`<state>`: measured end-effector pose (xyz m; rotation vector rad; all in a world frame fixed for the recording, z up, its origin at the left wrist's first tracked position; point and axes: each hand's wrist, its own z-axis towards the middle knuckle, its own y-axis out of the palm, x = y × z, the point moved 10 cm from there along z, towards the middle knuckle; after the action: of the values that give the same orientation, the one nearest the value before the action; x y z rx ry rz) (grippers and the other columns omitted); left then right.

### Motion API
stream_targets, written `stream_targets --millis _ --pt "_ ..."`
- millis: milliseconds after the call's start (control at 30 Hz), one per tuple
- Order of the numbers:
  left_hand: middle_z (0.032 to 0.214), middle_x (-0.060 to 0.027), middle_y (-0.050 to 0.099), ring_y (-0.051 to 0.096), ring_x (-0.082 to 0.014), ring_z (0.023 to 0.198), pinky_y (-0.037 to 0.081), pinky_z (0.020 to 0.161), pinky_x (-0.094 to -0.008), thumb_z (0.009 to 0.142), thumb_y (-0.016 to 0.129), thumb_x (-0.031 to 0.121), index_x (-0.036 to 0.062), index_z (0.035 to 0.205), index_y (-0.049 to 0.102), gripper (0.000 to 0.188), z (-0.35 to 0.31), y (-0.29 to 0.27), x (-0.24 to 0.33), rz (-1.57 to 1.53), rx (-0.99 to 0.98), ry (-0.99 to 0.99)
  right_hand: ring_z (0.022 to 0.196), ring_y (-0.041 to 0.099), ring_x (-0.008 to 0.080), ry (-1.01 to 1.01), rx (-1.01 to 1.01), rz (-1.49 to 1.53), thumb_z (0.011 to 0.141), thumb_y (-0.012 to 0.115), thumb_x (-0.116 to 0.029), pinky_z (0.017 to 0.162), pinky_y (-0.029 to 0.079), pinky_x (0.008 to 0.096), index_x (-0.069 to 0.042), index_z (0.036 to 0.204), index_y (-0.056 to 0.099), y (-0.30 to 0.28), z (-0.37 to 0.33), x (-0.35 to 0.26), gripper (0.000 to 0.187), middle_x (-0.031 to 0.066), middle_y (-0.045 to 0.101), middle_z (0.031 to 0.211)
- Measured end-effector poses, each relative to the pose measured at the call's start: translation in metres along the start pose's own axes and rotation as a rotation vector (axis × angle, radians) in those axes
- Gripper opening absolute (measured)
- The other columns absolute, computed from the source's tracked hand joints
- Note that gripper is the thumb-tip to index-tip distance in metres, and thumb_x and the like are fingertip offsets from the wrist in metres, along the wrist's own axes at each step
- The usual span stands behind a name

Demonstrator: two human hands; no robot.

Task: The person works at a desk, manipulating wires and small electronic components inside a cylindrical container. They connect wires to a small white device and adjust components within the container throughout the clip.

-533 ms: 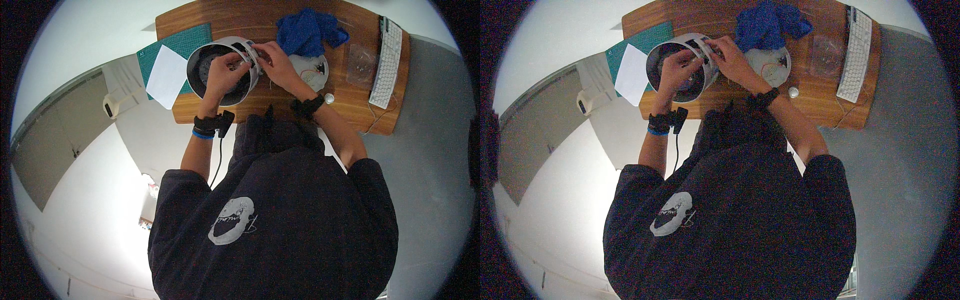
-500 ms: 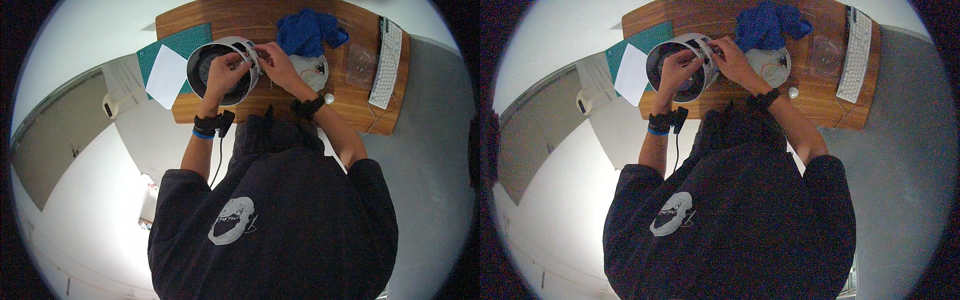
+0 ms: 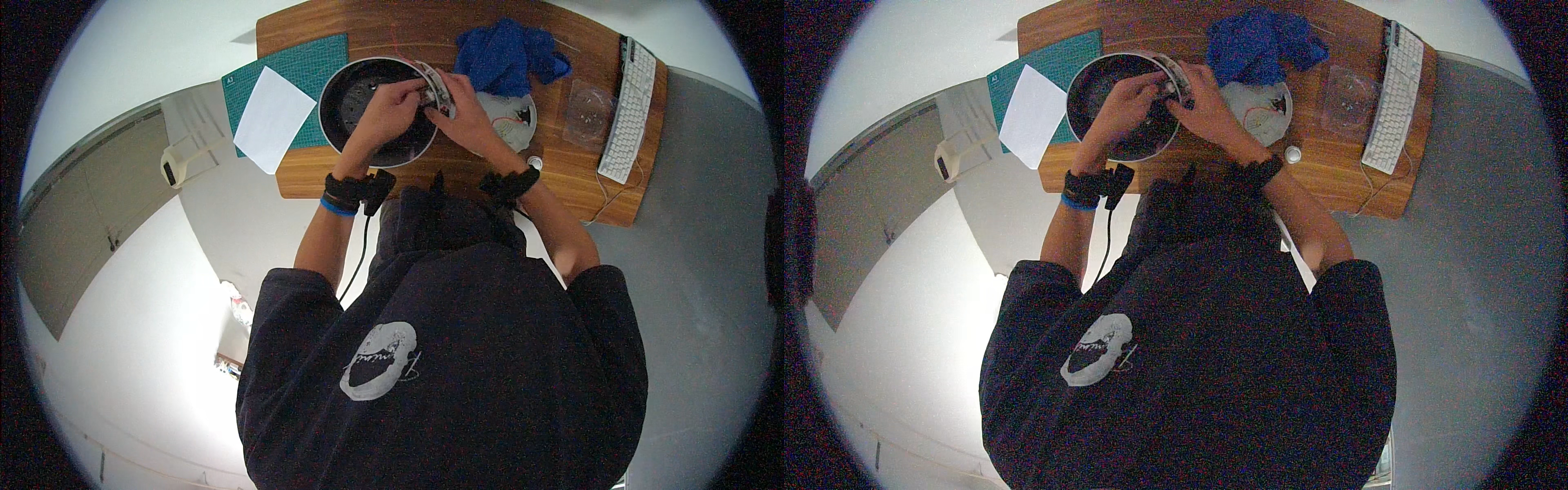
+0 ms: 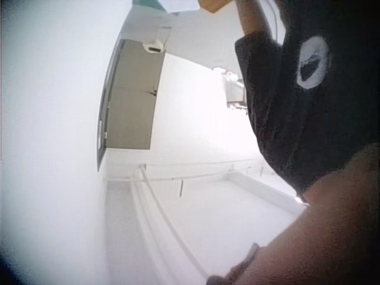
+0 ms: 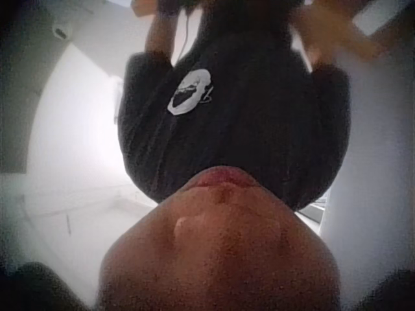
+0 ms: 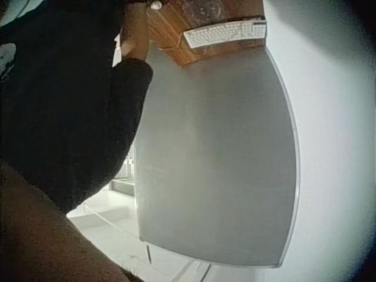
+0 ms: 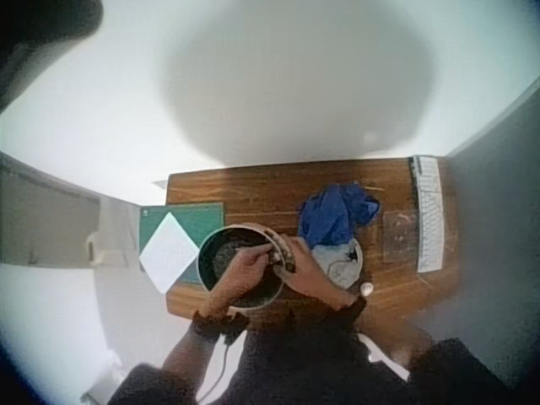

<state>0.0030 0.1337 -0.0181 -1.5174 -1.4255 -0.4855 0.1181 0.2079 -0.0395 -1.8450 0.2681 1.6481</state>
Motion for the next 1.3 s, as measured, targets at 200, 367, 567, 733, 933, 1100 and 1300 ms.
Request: stream_targets --millis 200,367,567,733,933,1100,1300 --pt "0.118 -0.0167 0.074 0.069 -0.0203 0.106 0.051 0.096 -0.0336 0.101 0.049 0.008 -0.0011 0.138 0.061 0.04 0.007 0.022 0.009 0.023 -0.082 0.058 0.121 0.054 0.0442 0.024 0.041 -0.134 0.085 0.071 -0.005 0.106 0.046 0.0483 0.0 0.14 0.049 -0.015 0.006 0.006 0.06 0.0228 0.054 0.128" --pt "0.121 -0.0171 0.073 0.07 -0.0242 0.111 0.051 0.1 -0.0353 0.1 0.048 0.006 0.0008 0.137 0.062 0.04 0.003 0.022 0.015 0.046 -0.091 0.023 0.116 0.056 0.0463 0.082 0.078 -0.158 0.088 0.068 -0.003 0.1 0.049 0.0498 0.0 0.137 0.049 -0.022 0.002 0.018 0.053 0.0236 0.054 0.124" --pt "0.12 -0.0146 0.073 0.068 -0.0253 0.118 0.05 0.104 -0.0377 0.099 0.06 0.008 0.0032 0.122 0.067 0.025 0.004 0.008 0.019 -0.012 -0.035 0.139 0.115 0.056 0.0469 0.042 0.114 -0.186 0.09 0.067 -0.005 0.099 0.048 0.0507 0.001 0.136 0.05 -0.029 0.0 0.023 0.049 0.0244 0.055 0.122" --pt "0.118 -0.014 0.073 0.068 -0.026 0.117 0.052 0.102 -0.039 0.096 0.069 0.012 0.0045 0.122 0.064 0.027 0.004 0.012 0.015 0.033 0.01 0.14 0.115 0.057 0.0464 0.127 0.085 -0.197 0.089 0.067 -0.004 0.099 0.048 0.0507 0.001 0.133 0.052 -0.032 0.003 0.042 0.047 0.0248 0.056 0.122" --pt "0.118 -0.0131 0.072 0.068 -0.0253 0.117 0.054 0.099 -0.0383 0.096 0.07 0.014 0.004 0.12 0.065 0.027 0.003 0.015 0.011 0.045 0.005 0.115 0.117 0.056 0.046 0.081 0.064 -0.172 0.088 0.067 -0.003 0.1 0.048 0.0497 0.001 0.133 0.052 -0.032 0.001 0.045 0.047 0.0246 0.056 0.122" --pt "0.115 -0.0123 0.073 0.07 -0.0249 0.112 0.055 0.096 -0.0376 0.096 0.07 0.014 0.0045 0.119 0.066 0.025 -0.005 0.008 0.022 0.092 0.028 0.095 0.117 0.056 0.0451 0.041 0.056 -0.142 0.088 0.065 -0.001 0.102 0.047 0.0488 0.0 0.134 0.051 -0.03 0.002 0.043 0.048 0.0234 0.056 0.122" --pt "0.109 -0.0169 0.072 0.07 -0.035 0.103 0.056 0.089 -0.0432 0.093 0.066 0.008 0.0051 0.117 0.066 0.024 -0.011 -0.033 0.08 0.233 0.225 0.326 0.121 0.054 0.0445 0.049 -0.003 -0.107 0.089 0.064 0.0 0.106 0.046 0.048 0.0 0.137 0.05 -0.03 0.007 0.041 0.051 0.0232 0.054 0.125"
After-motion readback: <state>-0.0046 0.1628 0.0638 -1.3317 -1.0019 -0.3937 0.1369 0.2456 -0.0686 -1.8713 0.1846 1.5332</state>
